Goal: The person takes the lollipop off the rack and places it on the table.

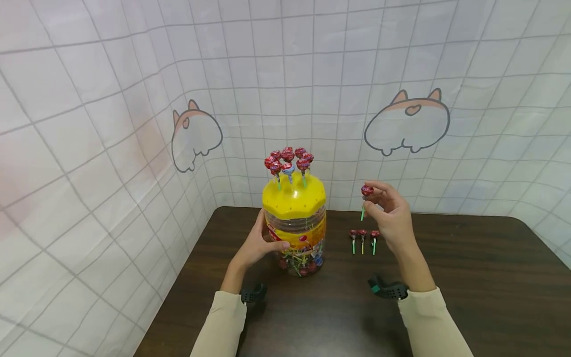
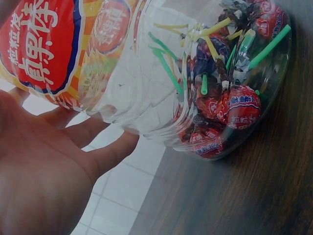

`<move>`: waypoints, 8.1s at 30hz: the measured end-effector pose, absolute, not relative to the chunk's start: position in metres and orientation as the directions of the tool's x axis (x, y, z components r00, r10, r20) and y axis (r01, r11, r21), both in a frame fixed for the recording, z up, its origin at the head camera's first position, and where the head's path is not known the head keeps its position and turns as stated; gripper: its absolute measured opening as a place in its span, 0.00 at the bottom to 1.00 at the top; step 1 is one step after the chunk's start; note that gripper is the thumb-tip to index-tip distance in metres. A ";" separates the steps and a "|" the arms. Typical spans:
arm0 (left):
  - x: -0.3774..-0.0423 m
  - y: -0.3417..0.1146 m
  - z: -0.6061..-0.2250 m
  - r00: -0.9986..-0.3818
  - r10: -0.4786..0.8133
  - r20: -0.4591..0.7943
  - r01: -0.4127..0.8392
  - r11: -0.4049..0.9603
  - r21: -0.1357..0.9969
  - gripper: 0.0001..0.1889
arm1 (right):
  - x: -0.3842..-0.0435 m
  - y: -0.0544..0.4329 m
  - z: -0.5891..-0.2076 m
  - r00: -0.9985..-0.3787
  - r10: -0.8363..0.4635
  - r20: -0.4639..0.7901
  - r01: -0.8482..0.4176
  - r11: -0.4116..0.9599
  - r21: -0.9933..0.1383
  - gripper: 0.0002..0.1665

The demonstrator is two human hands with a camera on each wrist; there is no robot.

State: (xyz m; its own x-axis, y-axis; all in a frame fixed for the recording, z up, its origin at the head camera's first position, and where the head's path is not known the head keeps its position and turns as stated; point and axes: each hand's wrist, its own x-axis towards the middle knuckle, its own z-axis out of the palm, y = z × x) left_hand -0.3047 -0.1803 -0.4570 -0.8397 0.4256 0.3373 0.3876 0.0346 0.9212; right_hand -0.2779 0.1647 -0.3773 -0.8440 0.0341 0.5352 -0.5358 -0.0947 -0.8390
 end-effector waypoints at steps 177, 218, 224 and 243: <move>-0.305 -0.184 -0.458 -0.849 0.422 0.316 0.364 0.035 0.931 0.54 | -0.296 0.070 -0.307 -0.745 -0.236 0.623 -0.666 0.215 -0.715 0.24; -0.307 -0.178 -0.458 -0.862 0.395 0.316 0.369 0.063 0.927 0.55 | -0.274 0.119 -0.302 -0.751 -0.300 0.589 -0.650 0.176 -0.739 0.25; -0.306 -0.179 -0.457 -0.862 0.399 0.314 0.367 0.064 0.928 0.54 | -0.266 0.147 -0.316 -0.783 -0.312 0.538 -0.610 0.217 -0.762 0.24; -0.301 -0.179 -0.455 -0.871 0.391 0.297 0.350 0.071 0.934 0.55 | -0.256 0.197 -0.364 -0.842 -0.316 0.437 -0.517 0.246 -0.820 0.24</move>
